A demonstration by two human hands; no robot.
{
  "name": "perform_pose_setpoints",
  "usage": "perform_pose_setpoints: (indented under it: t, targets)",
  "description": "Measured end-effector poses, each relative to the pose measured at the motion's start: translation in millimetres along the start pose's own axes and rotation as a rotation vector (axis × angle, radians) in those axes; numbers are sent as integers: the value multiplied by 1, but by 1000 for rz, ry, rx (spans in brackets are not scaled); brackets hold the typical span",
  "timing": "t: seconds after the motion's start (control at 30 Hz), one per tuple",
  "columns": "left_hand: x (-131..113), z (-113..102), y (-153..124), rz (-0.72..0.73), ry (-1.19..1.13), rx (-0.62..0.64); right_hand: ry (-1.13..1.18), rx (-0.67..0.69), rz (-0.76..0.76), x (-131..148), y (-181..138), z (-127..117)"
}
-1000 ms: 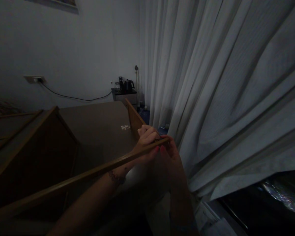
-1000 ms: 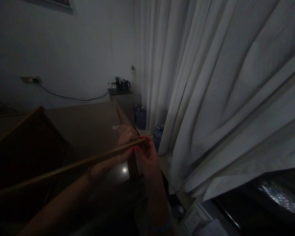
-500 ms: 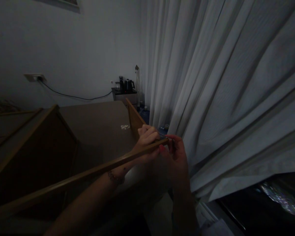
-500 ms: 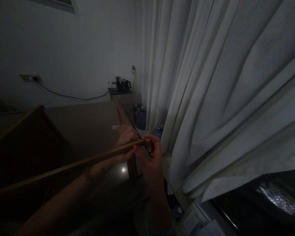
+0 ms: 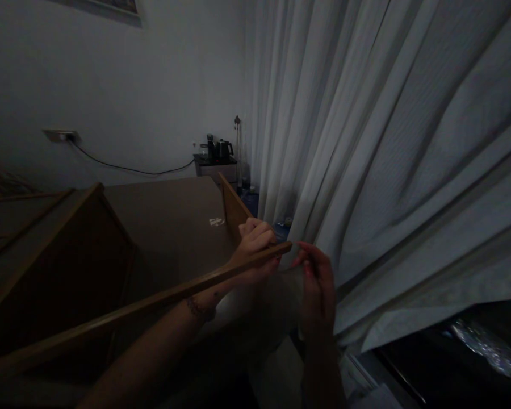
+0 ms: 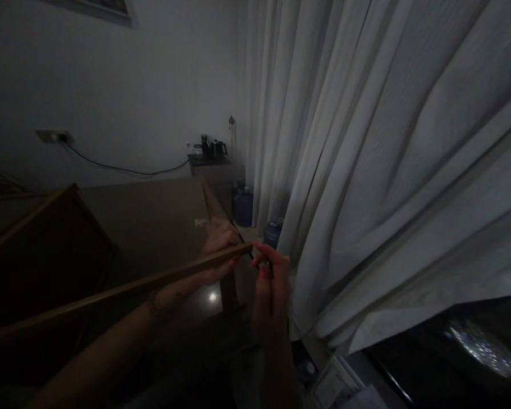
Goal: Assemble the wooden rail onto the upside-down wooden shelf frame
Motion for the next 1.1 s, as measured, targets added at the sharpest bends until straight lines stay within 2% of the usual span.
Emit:
perform_pose_setpoints:
  t: [0.13, 0.3, 0.43, 0.53, 0.83, 1.1]
  targets:
    - [-2, 0, 0, 3, 4, -2, -179, 193, -168, 20, -10, 1]
    - [-4, -1, 1, 23, 1, -9, -346, 121, -354, 42, -11, -19]
    - [-4, -1, 0, 27, -17, 1, -515, 210, -478, 53, -10, -13]
    - [-5, 0, 0, 38, -14, 12, -615, 188, -578, 65, -8, -9]
    - [-2, 1, 0, 40, 28, -4, -680, 171, -648, 78, -7, -1]
    - [-5, -1, 1, 56, 32, -10, -952, 159, -731, 94, -13, 6]
Point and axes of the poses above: each hand's wrist, its own y-axis towards the middle knuckle, its own z-axis out of the palm, x = y × z, the point moved 10 cm from there along y, towards the middle knuckle, and after that the axes turned 7 degrees about -x, right-handed, at the moved point
